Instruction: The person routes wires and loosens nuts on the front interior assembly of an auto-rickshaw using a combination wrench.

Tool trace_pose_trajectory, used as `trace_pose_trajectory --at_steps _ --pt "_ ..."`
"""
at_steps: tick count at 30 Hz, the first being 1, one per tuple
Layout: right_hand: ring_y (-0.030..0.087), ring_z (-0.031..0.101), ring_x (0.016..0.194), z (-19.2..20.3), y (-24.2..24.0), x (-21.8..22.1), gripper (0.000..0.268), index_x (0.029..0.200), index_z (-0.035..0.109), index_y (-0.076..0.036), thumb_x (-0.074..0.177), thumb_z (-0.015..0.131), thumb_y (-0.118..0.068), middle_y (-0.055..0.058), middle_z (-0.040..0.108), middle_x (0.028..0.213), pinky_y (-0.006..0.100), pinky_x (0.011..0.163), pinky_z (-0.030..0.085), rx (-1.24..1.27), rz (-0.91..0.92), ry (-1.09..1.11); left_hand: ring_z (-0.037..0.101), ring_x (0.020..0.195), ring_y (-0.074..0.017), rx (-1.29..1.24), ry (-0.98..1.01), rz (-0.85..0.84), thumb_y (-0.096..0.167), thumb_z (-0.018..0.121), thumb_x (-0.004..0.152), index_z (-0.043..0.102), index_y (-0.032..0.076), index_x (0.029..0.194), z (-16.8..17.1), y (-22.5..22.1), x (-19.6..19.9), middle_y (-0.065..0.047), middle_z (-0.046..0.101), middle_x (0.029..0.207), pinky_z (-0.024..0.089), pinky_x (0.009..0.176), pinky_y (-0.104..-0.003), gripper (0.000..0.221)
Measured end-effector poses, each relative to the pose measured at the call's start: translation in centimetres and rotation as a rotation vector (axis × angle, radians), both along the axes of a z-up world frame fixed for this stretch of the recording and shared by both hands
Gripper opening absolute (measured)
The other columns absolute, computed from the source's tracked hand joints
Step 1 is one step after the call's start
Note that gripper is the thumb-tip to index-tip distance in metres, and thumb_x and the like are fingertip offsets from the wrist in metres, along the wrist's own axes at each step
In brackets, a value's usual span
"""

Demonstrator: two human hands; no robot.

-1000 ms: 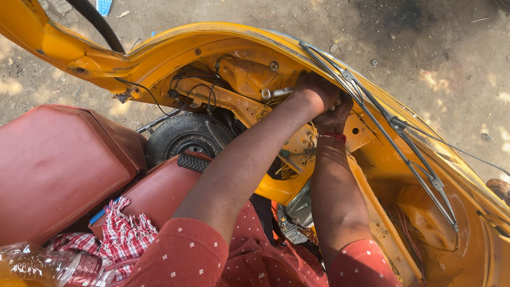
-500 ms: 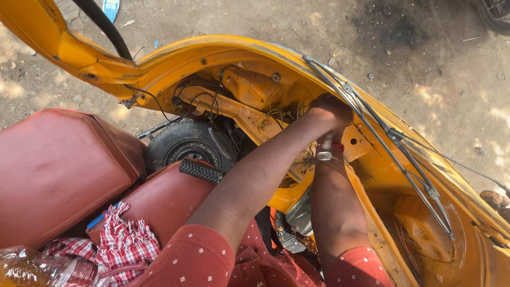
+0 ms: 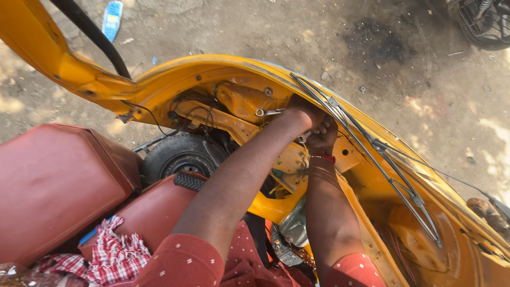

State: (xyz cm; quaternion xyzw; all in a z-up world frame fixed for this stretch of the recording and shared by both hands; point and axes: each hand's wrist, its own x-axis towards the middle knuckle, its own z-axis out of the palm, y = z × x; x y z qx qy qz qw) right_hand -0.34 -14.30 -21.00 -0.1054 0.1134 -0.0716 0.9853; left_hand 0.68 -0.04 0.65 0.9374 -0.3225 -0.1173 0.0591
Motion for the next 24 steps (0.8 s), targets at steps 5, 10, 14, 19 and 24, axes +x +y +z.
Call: trace_pose_trajectory --at_steps 5,10,14,19,24 --pt "0.003 0.045 0.048 -0.7 -0.7 0.3 0.02 0.089 0.058 -0.014 0.106 0.05 -0.018 -0.009 0.05 0.065 0.021 0.045 0.037 0.084 0.136 -0.228 0.059 0.128 -0.0243 0.007 0.145 0.003 0.036 0.051 0.098 0.063 0.017 0.131 0.1 -0.1 0.3 -0.007 0.061 0.14 0.047 0.108 -0.042 0.04" --pt "0.008 0.05 0.051 1.2 0.7 0.1 0.022 0.092 0.06 -0.011 0.107 0.049 -0.024 -0.005 0.054 0.067 0.024 0.048 0.042 -0.008 0.075 -0.12 0.061 0.128 -0.0261 -0.012 0.206 -0.097 0.031 0.049 0.099 0.065 0.014 0.131 -0.1 -2.3 0.0 -0.009 0.062 0.141 0.047 0.109 -0.042 0.04" --pt "0.011 0.053 0.053 2.4 1.8 -1.2 0.026 0.095 0.062 -0.01 0.108 0.048 -0.028 -0.002 0.058 0.069 0.026 0.05 0.046 -0.041 0.036 0.004 0.06 0.126 -0.0275 -0.12 0.204 -0.105 0.03 0.05 0.097 0.065 0.014 0.13 -0.6 -2.1 -0.4 -0.01 0.063 0.139 0.046 0.107 -0.042 0.04" --pt "0.006 0.044 0.046 3.3 2.0 -0.7 0.029 0.088 0.061 -0.012 0.108 0.052 -0.03 -0.007 0.051 0.062 0.023 0.043 0.038 -0.055 0.136 -0.191 0.072 0.11 -0.0148 -0.183 0.469 0.152 0.036 0.048 0.098 0.069 0.019 0.124 2.9 0.8 -0.6 0.0 0.075 0.123 0.055 0.1 -0.036 0.037" --pt "0.003 0.038 0.048 0.4 1.0 -0.2 0.024 0.082 0.055 -0.016 0.105 0.053 -0.024 -0.009 0.047 0.064 0.02 0.044 0.031 0.037 0.033 -0.097 0.067 0.113 -0.0117 -0.105 0.318 0.135 0.043 0.046 0.101 0.072 0.025 0.12 3.9 0.8 -1.5 0.006 0.073 0.121 0.051 0.102 -0.036 0.037"
